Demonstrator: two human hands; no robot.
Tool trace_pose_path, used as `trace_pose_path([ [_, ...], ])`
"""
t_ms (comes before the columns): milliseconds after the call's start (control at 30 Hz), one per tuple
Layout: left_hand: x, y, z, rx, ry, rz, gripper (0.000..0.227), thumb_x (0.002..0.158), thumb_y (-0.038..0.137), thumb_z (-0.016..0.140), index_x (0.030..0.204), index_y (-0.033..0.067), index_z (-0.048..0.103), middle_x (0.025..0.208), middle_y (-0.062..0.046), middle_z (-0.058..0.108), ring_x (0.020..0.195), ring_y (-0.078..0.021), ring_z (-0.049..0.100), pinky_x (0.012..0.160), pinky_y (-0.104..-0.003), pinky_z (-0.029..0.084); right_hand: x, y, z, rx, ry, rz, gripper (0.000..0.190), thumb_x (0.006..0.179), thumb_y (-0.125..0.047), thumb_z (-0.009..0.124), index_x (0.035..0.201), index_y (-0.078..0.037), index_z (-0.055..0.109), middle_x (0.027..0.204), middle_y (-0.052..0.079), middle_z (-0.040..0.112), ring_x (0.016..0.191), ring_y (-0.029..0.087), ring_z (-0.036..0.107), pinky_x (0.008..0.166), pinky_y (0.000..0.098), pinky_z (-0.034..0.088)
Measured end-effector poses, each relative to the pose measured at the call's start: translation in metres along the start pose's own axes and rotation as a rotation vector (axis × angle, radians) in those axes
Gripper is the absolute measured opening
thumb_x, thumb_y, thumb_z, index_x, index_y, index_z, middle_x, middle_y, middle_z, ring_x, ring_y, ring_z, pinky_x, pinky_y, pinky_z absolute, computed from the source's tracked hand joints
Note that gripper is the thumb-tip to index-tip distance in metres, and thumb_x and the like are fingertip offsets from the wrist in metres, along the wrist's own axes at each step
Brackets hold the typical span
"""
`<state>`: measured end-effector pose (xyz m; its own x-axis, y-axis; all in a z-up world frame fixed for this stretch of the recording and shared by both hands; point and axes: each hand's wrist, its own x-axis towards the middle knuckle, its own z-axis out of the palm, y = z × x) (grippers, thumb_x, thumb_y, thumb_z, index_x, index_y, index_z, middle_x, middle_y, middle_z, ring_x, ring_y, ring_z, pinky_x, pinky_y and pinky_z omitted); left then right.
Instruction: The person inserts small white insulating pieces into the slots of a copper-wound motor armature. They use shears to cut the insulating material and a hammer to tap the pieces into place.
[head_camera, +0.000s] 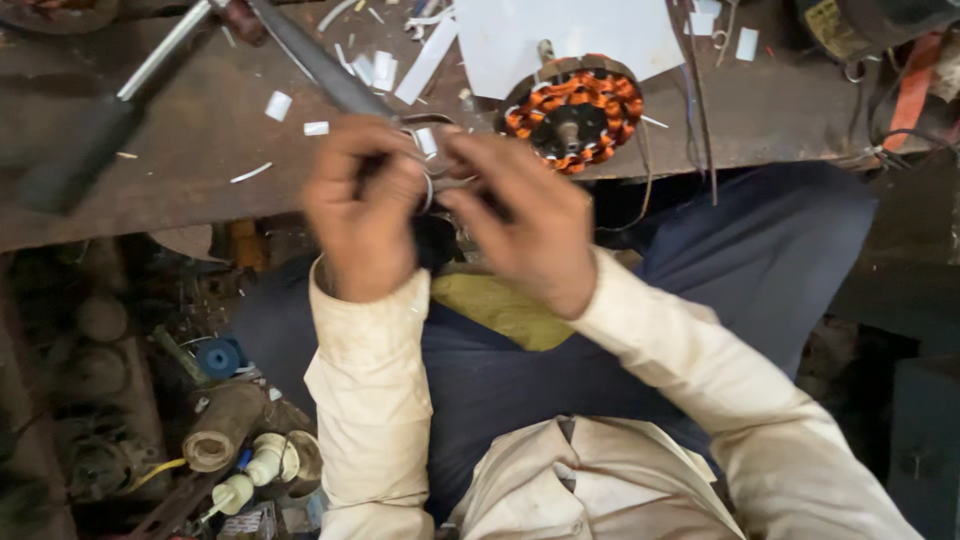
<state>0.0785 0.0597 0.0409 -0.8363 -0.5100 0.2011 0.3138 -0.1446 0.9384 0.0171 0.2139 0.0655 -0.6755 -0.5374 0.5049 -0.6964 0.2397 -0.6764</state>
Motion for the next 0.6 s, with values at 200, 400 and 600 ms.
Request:
trace_pose_path([
  [200,-0.019,-0.002,0.068,-0.199,-0.244,-0.112,0.012,0.102,-0.001,0.07,0.11,0.0007,0.062,0.113,-0.007,0.064,0.1,-0.0128,0.063,0.092,-0.026,0.052,-0.009,0.028,-0.089,0.051,-0.048,-0.121,0.021,0.093,0.008,0.081,0.112,0.003,0.073,0.111,0.017,0.074,0.1,0.025,0.076,0.083,0.0307,0.063],
  [400,-0.035,0.005,0.103,0.288,-0.33,0.005,0.01,0.097,0.003,0.072,0.105,0.0008,0.066,0.101,-0.009,0.07,0.093,-0.0179,0.072,0.085,-0.028,0.056,-0.039,0.053,-0.116,0.098,-0.014,-0.117,0.017,0.083,0.01,0.074,0.098,0.003,0.069,0.098,0.016,0.072,0.093,0.025,0.074,0.079,0.0336,0.062],
  [600,-0.032,-0.018,0.117,0.214,-0.38,-0.104,0.014,0.095,0.004,0.074,0.107,0.0002,0.068,0.1,-0.008,0.07,0.089,-0.0147,0.069,0.081,-0.027,0.056,-0.046,0.071,-0.119,0.005,0.04,-0.155,0.022,0.082,0.008,0.081,0.098,0.001,0.066,0.097,0.017,0.071,0.09,0.026,0.075,0.074,0.0339,0.062],
])
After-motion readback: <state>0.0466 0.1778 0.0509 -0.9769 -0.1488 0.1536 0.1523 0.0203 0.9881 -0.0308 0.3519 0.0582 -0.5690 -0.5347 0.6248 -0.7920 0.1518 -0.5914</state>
